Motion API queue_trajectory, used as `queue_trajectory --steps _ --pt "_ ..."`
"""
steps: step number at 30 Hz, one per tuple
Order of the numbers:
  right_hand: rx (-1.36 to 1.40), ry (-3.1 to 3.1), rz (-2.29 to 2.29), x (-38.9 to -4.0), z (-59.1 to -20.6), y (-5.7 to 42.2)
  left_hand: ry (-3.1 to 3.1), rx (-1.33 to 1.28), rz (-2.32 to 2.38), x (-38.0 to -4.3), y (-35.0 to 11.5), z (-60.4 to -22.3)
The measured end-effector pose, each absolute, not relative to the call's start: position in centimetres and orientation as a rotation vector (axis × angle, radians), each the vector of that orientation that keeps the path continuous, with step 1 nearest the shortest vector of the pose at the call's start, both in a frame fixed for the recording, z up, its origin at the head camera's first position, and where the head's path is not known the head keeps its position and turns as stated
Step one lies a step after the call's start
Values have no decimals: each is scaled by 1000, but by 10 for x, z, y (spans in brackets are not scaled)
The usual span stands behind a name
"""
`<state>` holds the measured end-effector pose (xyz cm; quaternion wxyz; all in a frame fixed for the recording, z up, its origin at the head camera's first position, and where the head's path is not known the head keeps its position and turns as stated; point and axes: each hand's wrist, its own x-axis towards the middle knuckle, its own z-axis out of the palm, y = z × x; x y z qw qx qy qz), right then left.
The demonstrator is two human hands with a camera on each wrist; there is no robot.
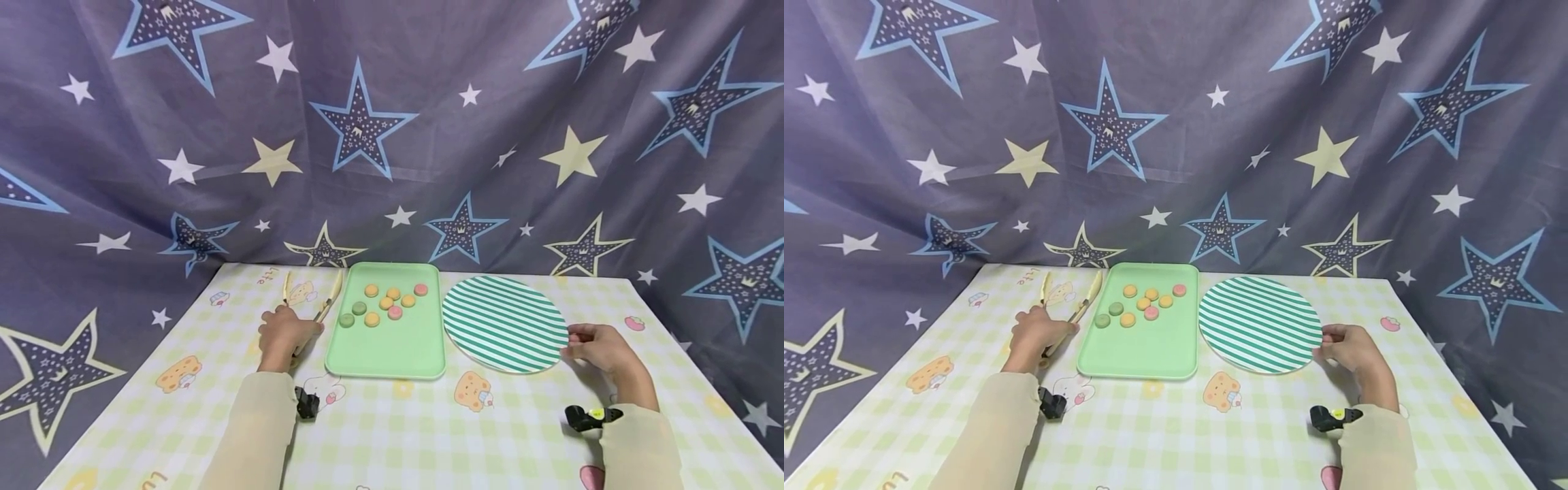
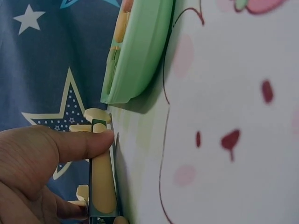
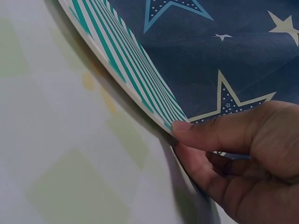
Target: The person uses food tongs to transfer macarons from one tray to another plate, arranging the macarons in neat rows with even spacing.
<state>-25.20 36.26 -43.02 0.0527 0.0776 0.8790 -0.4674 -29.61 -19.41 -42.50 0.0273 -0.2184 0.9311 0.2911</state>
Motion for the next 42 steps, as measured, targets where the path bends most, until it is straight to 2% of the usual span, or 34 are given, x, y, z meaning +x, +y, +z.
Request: queue_trajectory --steps 24,36,42 --pt "260 2651 -1450 -252 -436 368 2885 -671 793 -297 -201 -425" --pt "217 2603 -1508 -249 -437 369 2980 -543 857 -298 -208 -427" --pt "229 2575 -1542 -250 -439 368 3086 -384 913 -300 -212 -418"
